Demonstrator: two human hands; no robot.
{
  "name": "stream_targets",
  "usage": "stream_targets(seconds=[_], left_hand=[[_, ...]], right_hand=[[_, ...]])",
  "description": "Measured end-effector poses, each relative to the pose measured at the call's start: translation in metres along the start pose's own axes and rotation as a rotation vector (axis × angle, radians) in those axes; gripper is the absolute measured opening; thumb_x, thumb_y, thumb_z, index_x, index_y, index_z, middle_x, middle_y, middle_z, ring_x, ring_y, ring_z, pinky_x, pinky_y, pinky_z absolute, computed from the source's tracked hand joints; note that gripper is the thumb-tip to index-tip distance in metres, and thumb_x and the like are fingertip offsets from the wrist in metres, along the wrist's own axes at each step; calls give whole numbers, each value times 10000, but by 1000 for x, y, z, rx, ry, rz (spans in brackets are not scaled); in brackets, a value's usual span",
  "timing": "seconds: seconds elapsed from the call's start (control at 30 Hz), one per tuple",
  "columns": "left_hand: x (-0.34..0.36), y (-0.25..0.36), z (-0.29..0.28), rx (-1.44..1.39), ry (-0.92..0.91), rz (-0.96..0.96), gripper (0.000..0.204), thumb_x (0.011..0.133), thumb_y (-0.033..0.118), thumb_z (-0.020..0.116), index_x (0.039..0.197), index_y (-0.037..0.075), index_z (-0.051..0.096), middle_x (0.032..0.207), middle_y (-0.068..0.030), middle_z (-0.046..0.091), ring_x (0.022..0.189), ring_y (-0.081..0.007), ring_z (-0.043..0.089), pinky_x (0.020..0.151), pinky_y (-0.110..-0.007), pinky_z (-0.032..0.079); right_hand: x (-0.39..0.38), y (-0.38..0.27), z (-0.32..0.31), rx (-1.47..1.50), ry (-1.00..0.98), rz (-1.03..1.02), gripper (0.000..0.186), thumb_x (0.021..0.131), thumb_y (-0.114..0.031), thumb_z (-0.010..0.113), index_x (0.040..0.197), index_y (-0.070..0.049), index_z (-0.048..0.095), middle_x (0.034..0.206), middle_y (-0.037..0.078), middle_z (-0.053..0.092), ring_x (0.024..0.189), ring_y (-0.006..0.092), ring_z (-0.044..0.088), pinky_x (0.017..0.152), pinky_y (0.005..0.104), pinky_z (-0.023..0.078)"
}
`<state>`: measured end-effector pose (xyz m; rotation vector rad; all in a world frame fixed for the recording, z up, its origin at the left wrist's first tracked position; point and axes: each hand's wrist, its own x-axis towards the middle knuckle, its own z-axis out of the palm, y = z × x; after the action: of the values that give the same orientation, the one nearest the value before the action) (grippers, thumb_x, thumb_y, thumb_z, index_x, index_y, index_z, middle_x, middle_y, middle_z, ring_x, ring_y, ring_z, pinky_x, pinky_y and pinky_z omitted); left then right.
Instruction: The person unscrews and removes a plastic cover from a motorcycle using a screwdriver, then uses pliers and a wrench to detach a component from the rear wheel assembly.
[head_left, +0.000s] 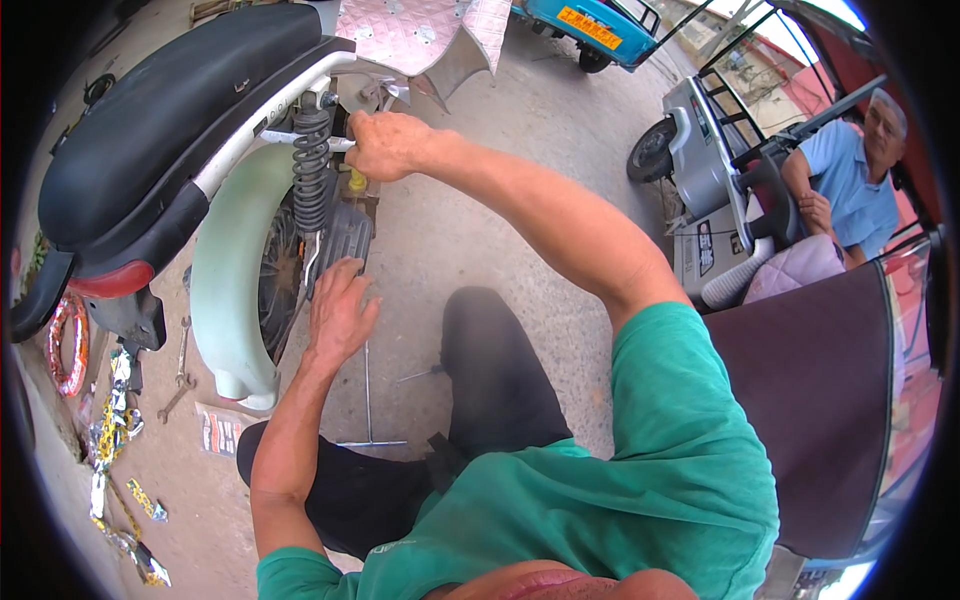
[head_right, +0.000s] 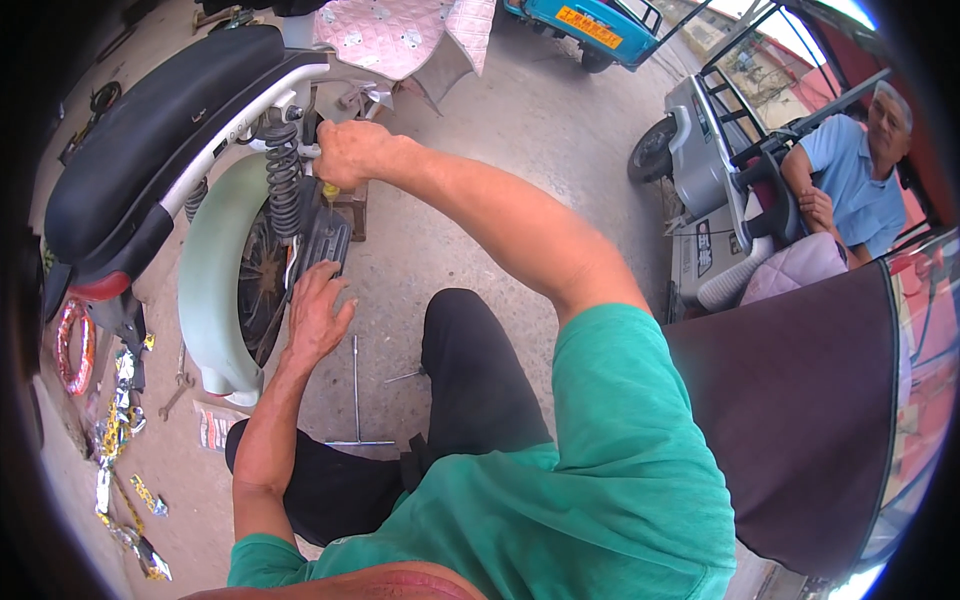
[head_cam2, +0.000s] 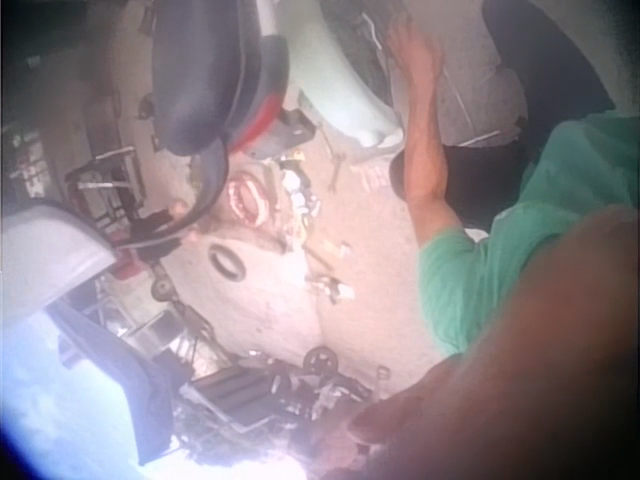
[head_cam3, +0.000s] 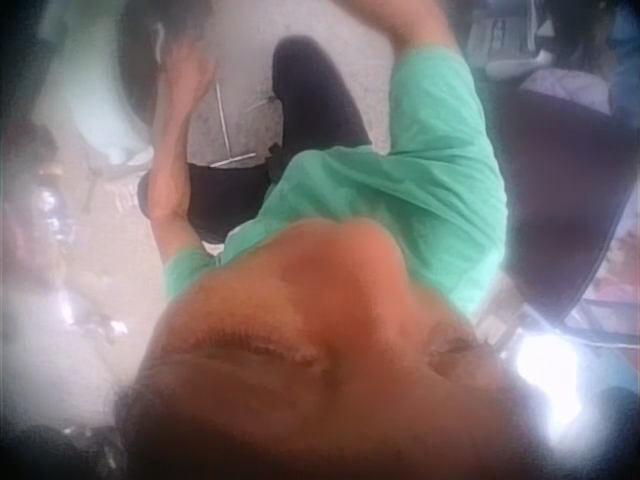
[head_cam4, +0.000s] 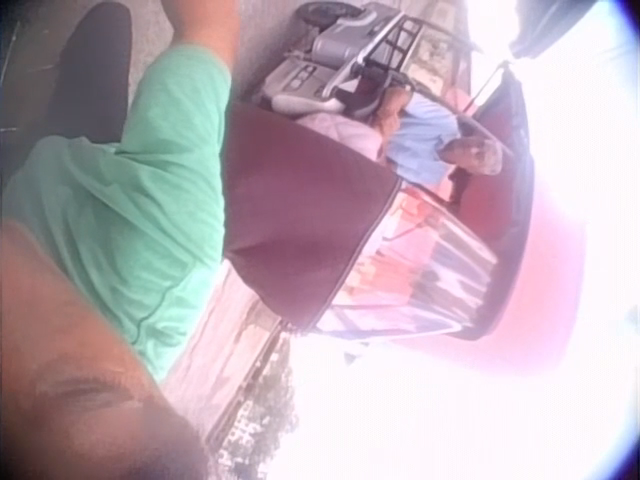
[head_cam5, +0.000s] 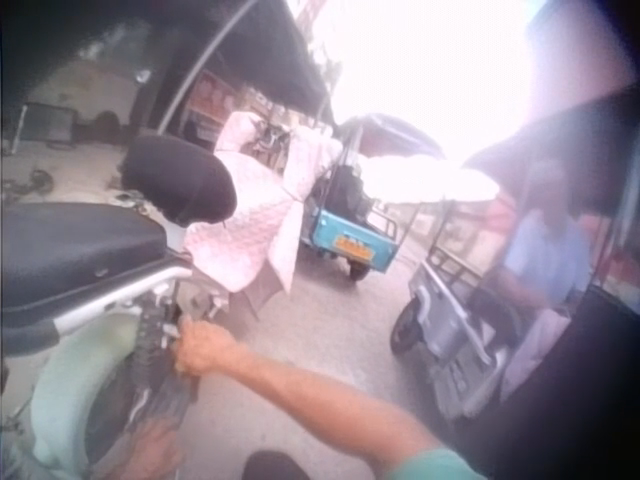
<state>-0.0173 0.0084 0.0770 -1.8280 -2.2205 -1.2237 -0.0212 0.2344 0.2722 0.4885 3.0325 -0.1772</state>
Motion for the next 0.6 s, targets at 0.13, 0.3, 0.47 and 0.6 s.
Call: stream_targets(seconds=[0.13,0.3,0.47,0.6], left_hand=[[-1,-2,-4,-2,-1,-11,345,788,98,774,1104,-12,691,1339,-196,593,1319,-385,511,1113,-485,404],[0,2,-1,6,-3,-4,338,787,95,773,1099,-8,694,1337,-195,595,1317,-383,513,1112,-482,406],[-1,-1,-4,8,4,-12,334,788,97,773,1096,-6,695,1337,-192,596,1318,-378,514,1112,-480,407],[0,-1,-4,-2,3,-14,327,789,100,774,1088,-7,695,1339,-188,597,1318,-376,515,1114,-481,405]], right_hand=[[-8,-15,-6,-42,23,50,550,953,-408,515,1211,74,573,1099,292,719,1056,421,705,933,478,550],[-1,-2,4,26,48,0,521,962,-403,521,1184,61,608,1082,279,728,1031,414,716,916,497,555],[-7,-16,-6,-48,-1,29,562,962,-437,518,1247,44,578,1096,277,720,1060,419,698,935,495,540],[-10,-15,-6,26,34,134,531,975,-439,515,1245,15,576,1069,262,724,1044,426,692,926,505,534]])
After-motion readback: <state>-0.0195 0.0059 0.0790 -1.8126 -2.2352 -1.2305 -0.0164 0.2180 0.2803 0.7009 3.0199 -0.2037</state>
